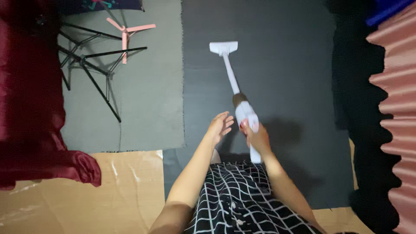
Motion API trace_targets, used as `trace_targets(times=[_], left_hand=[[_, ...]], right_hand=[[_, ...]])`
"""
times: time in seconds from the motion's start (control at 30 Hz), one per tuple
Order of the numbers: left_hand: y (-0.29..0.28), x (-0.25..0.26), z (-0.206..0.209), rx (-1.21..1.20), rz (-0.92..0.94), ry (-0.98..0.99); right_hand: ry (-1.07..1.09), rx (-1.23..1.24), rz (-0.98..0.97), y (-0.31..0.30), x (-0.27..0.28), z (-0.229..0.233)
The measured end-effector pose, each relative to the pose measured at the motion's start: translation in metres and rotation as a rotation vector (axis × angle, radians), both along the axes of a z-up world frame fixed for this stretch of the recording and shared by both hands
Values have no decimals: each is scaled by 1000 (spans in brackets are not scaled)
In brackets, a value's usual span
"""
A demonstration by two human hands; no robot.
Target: The person vacuums a floor mat using a stick vacuum cleaner, then detaches the extension tube from the vacuum body.
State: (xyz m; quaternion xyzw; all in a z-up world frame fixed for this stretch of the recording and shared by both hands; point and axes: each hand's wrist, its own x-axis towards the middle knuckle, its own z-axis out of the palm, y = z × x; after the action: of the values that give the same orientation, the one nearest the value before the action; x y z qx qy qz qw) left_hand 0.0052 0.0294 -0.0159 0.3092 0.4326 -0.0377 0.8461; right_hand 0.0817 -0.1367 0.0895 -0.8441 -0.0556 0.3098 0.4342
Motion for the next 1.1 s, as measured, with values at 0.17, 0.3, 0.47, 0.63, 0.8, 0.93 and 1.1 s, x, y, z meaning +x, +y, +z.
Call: trace_targets(times=[0.17,0.3,0.47,0.63,0.8,0.93,1.1], left_hand=[[-13,29,5,-6,-12,9],[-16,27,13,20,14,31],[-23,12,19,1,123,32],[-44,12,12,-5,173,72],[-73,48,-4,-22,115,44],[-94,90,-10,-24,50,51],[-109,123,-10,-18,-30,42]], right_hand=[[107,84,-76,-37,-18,26],[-82,-15,-40,-21,23,-2],[-300,-82,-47,38,128,-56],[-198,-38,-92,60,187,-64],[-289,-86,-12,-3,171,-78],[-345,-74,63,-86,126,-70],[87,39,-64,-152,80,-10]])
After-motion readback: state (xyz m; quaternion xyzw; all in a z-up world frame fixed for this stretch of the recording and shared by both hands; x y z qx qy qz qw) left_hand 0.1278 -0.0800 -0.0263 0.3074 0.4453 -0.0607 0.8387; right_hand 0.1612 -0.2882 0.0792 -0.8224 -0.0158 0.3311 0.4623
